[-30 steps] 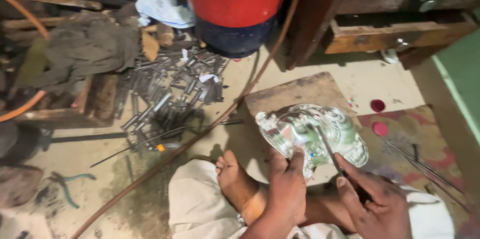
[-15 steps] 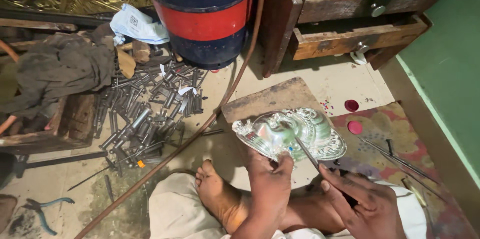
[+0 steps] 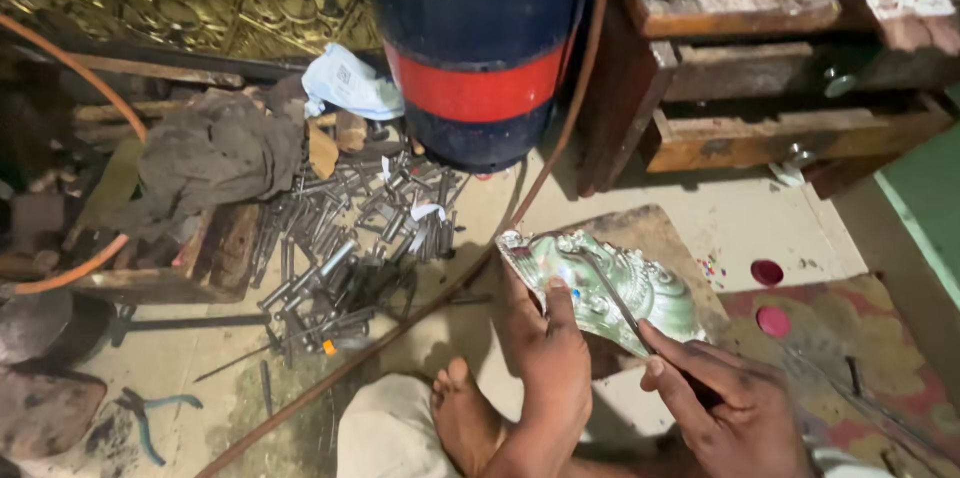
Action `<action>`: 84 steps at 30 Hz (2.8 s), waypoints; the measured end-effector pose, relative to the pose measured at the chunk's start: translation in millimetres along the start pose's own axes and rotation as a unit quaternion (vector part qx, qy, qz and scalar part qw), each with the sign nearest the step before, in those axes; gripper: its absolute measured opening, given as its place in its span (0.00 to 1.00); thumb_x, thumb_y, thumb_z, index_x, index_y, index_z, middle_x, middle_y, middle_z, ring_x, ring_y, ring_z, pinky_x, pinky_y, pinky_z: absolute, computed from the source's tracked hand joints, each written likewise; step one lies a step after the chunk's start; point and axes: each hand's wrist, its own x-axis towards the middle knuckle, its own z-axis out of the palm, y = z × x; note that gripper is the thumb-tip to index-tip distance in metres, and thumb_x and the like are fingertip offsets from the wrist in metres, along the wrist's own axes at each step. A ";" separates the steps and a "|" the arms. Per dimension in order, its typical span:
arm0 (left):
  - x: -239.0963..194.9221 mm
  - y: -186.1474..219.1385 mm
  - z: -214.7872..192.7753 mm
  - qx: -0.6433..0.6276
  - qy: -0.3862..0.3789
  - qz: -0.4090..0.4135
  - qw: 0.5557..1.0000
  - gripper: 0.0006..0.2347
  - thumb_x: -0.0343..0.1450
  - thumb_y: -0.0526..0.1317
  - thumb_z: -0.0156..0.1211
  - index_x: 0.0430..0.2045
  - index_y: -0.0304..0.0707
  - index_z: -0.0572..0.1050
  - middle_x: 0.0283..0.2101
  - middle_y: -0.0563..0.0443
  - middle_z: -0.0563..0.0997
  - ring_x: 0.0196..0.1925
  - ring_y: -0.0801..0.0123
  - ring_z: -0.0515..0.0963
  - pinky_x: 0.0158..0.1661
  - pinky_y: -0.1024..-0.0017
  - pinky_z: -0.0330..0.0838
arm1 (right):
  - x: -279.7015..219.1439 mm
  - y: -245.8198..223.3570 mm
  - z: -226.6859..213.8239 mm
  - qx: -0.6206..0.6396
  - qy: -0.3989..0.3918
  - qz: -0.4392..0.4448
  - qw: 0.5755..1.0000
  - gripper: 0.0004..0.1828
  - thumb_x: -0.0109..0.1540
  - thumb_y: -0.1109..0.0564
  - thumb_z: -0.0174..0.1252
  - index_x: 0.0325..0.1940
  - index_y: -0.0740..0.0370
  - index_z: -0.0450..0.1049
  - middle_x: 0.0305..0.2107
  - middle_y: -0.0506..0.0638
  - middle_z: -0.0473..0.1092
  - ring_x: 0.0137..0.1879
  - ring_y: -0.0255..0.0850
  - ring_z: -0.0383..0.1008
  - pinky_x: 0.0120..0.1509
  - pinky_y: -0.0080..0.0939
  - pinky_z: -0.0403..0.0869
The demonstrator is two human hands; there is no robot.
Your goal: The person sits on the floor and uses a small metal tool to press colorful beads into a silver metal figure. They rotate the figure to access different areas and continue placing beads into the surface details.
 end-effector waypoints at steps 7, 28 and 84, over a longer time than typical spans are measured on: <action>25.5 40.1 26.2 0.057 -0.041 -0.062 0.996 0.17 0.73 0.35 0.49 0.58 0.34 0.71 0.51 0.43 0.83 0.50 0.62 0.83 0.52 0.67 0.73 | 22.8 -14.7 -4.9 -0.030 0.098 -0.007 0.995 0.21 0.56 0.63 0.65 0.54 0.56 0.82 0.21 0.45 0.76 0.23 0.26 0.72 0.31 0.25 0.69; 10.9 21.4 33.8 0.289 -0.019 0.204 0.935 0.18 0.73 0.38 0.56 0.56 0.28 0.70 0.30 0.35 0.84 0.29 0.50 0.83 0.32 0.61 0.75 | 24.2 9.2 -2.6 0.105 0.102 -0.138 0.980 0.25 0.59 0.67 0.59 0.60 0.57 0.77 0.23 0.46 0.76 0.27 0.27 0.75 0.33 0.25 0.72; 7.0 27.7 52.1 0.305 -0.049 0.246 0.919 0.26 0.78 0.41 0.47 0.71 0.29 0.55 0.39 0.32 0.84 0.36 0.48 0.86 0.36 0.60 0.78 | 25.8 32.2 24.6 0.082 0.042 -0.077 0.993 0.17 0.60 0.65 0.60 0.53 0.58 0.75 0.28 0.51 0.79 0.33 0.42 0.83 0.41 0.41 0.80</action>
